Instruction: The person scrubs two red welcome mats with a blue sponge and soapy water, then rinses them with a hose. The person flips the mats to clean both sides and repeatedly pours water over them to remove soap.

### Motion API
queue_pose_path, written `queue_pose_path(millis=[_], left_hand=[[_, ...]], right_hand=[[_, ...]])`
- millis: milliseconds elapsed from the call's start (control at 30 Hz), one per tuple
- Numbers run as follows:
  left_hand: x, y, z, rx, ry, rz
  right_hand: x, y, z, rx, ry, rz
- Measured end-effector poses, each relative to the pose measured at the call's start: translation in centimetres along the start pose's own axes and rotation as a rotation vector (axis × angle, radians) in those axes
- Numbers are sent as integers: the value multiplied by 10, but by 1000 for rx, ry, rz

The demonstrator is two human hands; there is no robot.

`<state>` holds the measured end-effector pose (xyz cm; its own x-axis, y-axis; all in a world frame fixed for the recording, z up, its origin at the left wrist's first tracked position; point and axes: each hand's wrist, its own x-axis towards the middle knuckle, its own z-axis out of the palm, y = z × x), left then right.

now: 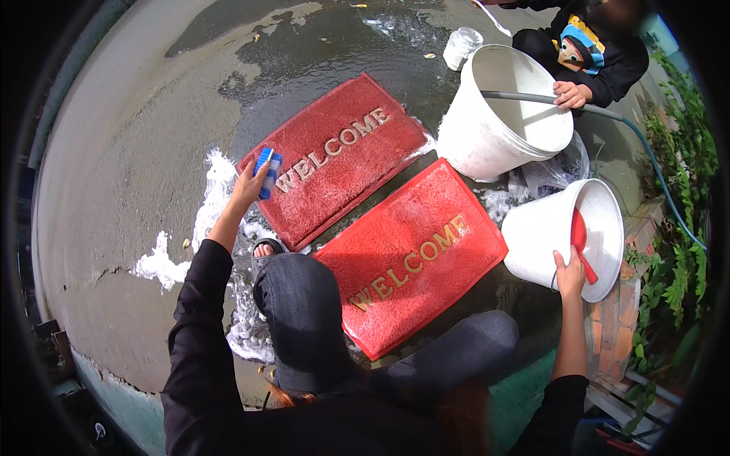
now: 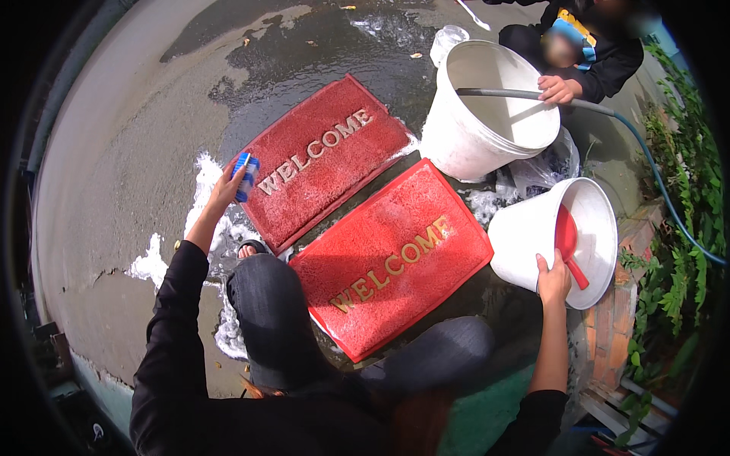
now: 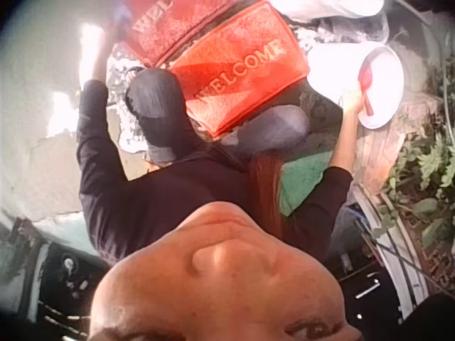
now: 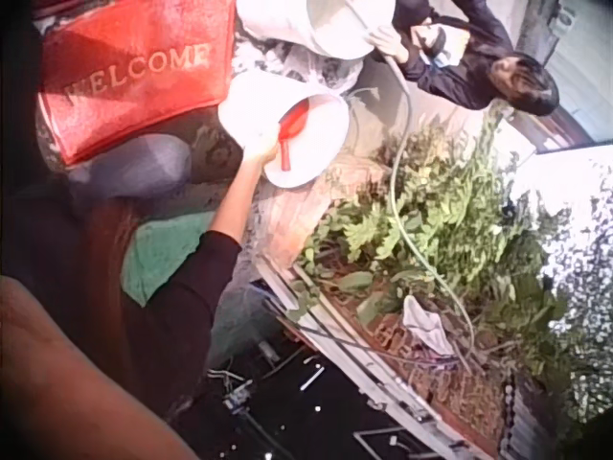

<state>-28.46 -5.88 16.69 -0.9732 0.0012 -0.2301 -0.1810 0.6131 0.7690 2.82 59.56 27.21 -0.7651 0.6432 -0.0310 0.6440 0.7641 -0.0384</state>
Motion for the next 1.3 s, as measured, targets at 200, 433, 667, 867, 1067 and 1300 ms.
queue_pose_path(millis=[200, 433, 667, 867, 1067, 1300], left_hand=[[70, 2, 27, 358, -392, 231], [121, 4, 78, -194, -728, 127], [73, 54, 99, -682, -1067, -165], [105, 14, 82, 146, -956, 433], [161, -39, 55, 368, -711, 746], [194, -144, 18, 766, -231, 683]], right_hand=[[-10, -66, -30, -428, -63, 292], [-35, -298, 15, 22, 0, -225], [-39, -493, 92, 1459, -791, 47], [-68, -543, 144, 1737, -442, 254], [-37, -545, 201, 1445, -412, 202], [16, -585, 232, 752, -298, -38]])
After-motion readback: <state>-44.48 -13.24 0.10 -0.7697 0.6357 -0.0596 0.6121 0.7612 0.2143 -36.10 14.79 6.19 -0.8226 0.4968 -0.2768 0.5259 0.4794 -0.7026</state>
